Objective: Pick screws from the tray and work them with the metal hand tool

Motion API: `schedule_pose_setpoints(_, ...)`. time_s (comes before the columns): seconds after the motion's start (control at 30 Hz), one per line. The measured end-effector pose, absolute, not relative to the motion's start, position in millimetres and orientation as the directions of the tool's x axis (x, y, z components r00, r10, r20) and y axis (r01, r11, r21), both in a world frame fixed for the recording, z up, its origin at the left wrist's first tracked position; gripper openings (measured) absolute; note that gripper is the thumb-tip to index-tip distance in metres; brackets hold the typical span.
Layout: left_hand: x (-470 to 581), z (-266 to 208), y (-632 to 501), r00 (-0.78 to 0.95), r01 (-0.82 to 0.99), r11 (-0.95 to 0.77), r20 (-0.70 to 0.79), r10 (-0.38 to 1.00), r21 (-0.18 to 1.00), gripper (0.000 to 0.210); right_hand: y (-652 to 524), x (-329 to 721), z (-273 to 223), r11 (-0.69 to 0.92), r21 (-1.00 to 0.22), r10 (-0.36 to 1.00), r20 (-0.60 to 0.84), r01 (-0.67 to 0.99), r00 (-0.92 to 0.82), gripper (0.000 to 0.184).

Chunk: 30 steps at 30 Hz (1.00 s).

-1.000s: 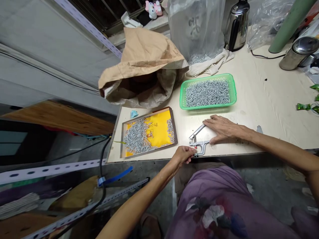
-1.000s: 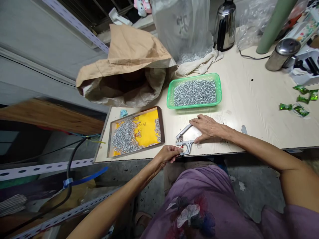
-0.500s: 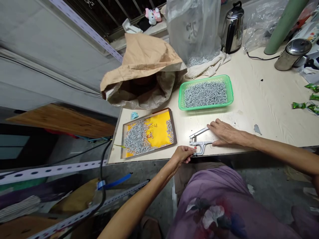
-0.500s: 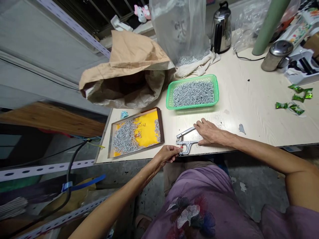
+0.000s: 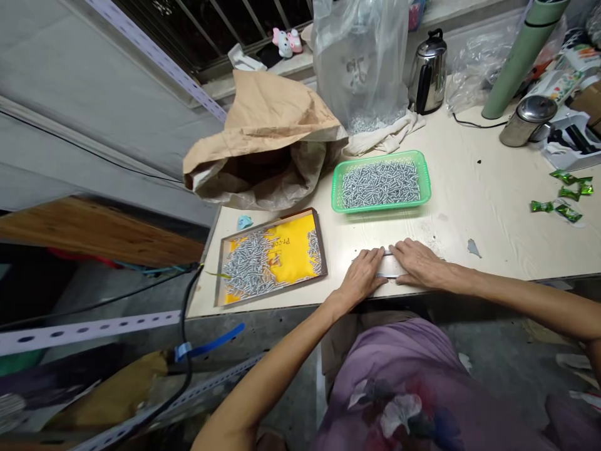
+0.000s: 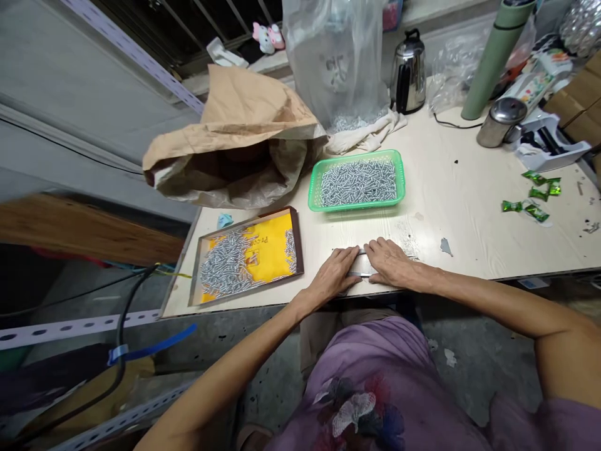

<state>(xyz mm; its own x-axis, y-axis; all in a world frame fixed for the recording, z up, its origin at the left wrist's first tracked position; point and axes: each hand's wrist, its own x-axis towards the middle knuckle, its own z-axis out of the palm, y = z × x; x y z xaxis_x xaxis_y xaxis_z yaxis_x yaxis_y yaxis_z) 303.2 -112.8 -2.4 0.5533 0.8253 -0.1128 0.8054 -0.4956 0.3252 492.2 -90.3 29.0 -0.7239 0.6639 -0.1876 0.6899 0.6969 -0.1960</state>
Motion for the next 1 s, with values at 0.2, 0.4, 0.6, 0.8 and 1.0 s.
schedule_pose_setpoints(0.2, 306.8, 6.9, -100.0, 0.565, 0.820, -0.514, -0.221, 0.795, 0.251, 0.054, -91.2, 483.5, 28.8, 0.673, -0.066, 0.715, -0.199, 0.737, -0.670, 0.040)
schedule_pose_setpoints(0.4, 308.7, 16.4, -98.0, 0.467, 0.884, -0.428, -0.289, 0.836, 0.190, 0.020, -80.5, 466.7, 19.5, 0.737, -0.047, 0.648, -0.235, 0.674, -0.725, 0.011)
schedule_pose_setpoints(0.6, 305.7, 11.8, -94.7, 0.427, 0.903, -0.387, -0.273, 0.862, 0.188, 0.012, -78.2, 463.3, 17.9, 0.735, -0.078, 0.638, -0.256, 0.674, -0.726, 0.018)
schedule_pose_setpoints(0.8, 300.1, -13.6, -123.6, 0.386, 0.893, -0.389, 0.056, 0.921, 0.227, 0.047, -53.5, 481.1, 22.1, 0.741, -0.202, 0.604, -0.219, 0.641, -0.767, 0.055)
schedule_pose_setpoints(1.0, 314.3, -38.5, -168.9, 0.448, 0.800, -0.483, 0.181, 0.876, 0.355, 0.050, -31.9, 484.4, 10.2, 0.691, -0.193, 0.677, -0.163, 0.696, -0.717, 0.018)
